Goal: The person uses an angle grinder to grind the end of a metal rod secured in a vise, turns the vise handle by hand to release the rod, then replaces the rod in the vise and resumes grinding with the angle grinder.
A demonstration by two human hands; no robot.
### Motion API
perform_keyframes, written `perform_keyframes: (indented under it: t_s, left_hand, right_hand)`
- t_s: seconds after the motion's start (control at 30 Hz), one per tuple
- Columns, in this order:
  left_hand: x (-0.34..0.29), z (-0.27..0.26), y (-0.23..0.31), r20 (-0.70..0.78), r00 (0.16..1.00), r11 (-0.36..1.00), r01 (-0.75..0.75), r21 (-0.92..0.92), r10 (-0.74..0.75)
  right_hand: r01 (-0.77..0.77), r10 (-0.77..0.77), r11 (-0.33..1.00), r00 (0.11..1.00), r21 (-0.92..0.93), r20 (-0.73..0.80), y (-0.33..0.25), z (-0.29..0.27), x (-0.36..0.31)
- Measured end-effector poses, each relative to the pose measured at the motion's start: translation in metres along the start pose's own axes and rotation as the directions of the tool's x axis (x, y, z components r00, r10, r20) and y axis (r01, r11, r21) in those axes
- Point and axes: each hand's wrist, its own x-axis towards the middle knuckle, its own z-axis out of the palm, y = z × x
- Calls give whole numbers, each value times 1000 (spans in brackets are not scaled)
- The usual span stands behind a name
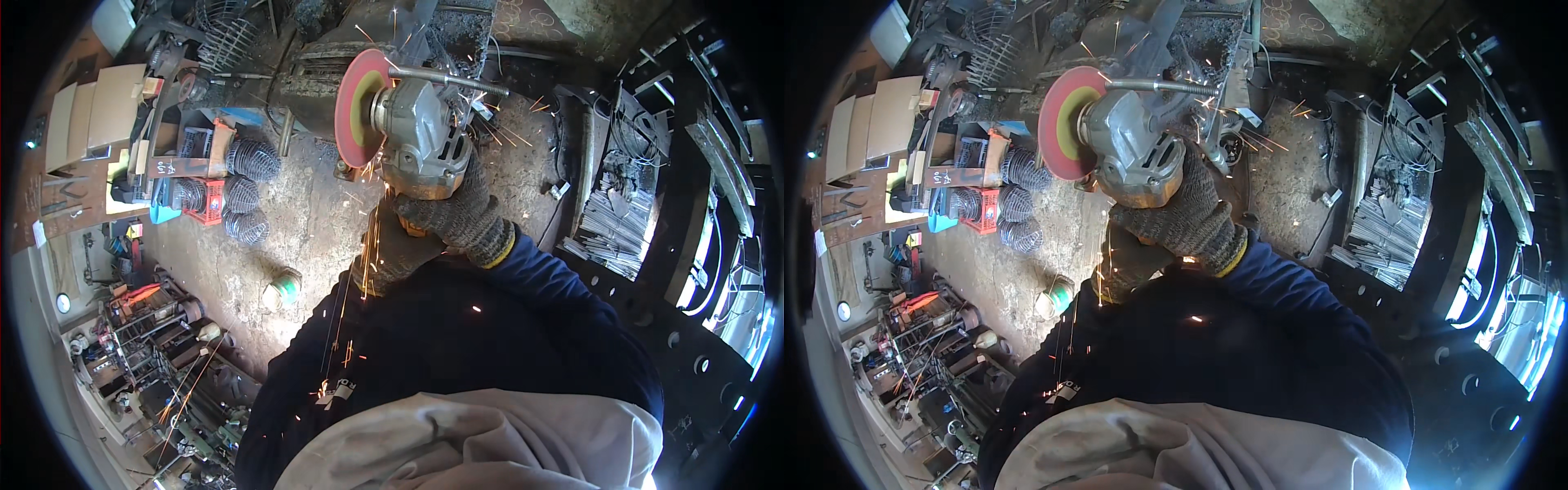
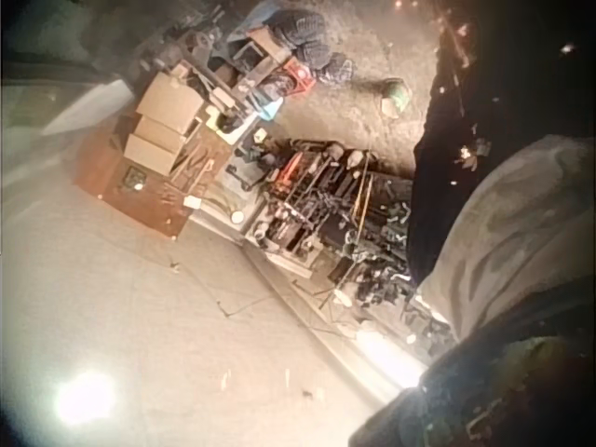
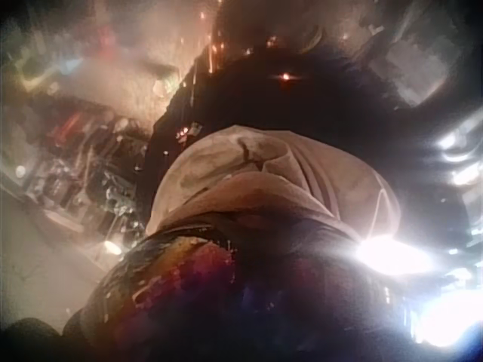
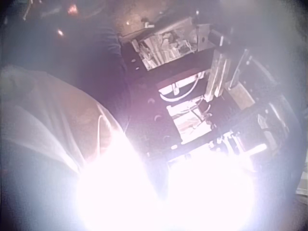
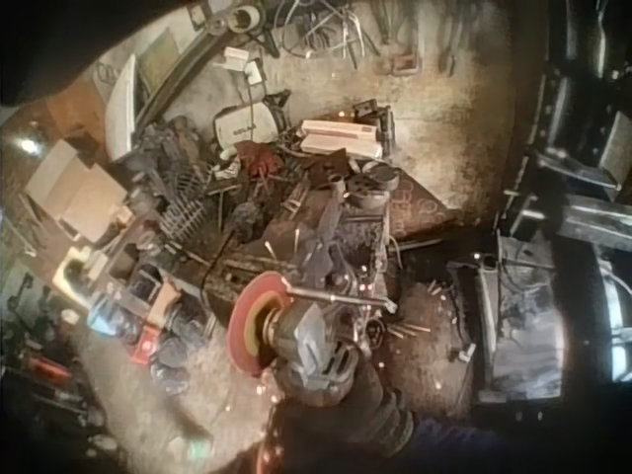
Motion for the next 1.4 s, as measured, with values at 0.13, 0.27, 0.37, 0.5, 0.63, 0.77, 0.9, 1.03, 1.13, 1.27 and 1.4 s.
perform_keyframes:
  t_s: [0.13,0.27,0.37,0.5,0.63,0.77,0.9,1.03,1.13,1.27,1.4]
  left_hand:
    - [-5,-7,3,29,985,966,-172,196,169]
    - [-8,-24,6,115,910,851,-414,324,399]
    - [-13,-33,7,94,922,848,-383,367,376]
    - [-27,-51,5,68,937,821,-334,464,343]
    - [-61,-66,-2,-60,997,998,-53,-22,52]
    - [-82,-79,-4,-182,949,964,240,-119,-258]
    - [-99,-86,-8,-281,919,960,251,-127,-277]
    - [-107,-95,0,-307,887,938,311,-156,-345]
    - [-111,-103,3,-233,857,888,451,-89,-459]
    - [-115,-109,-5,-221,879,905,399,-149,-423]
    - [-114,-109,-10,-211,884,908,393,-146,-416]
  right_hand:
    - [-174,116,912,978,371,174,9,-5,-5]
    - [-13,3,996,994,91,110,-6,14,-7]
    - [126,-119,988,989,-91,85,-10,30,-7]
    - [298,-263,848,955,-439,141,-18,61,0]
    - [223,-176,954,957,-200,230,-15,93,19]
    - [192,-160,976,954,-106,253,2,123,28]
    - [209,-165,953,965,-221,204,27,140,20]
    - [81,-28,948,985,-308,171,24,154,12]
    - [117,-80,946,988,-302,130,31,162,9]
    - [99,-73,954,992,-282,100,30,171,5]
    - [40,-6,948,994,-315,110,35,167,8]
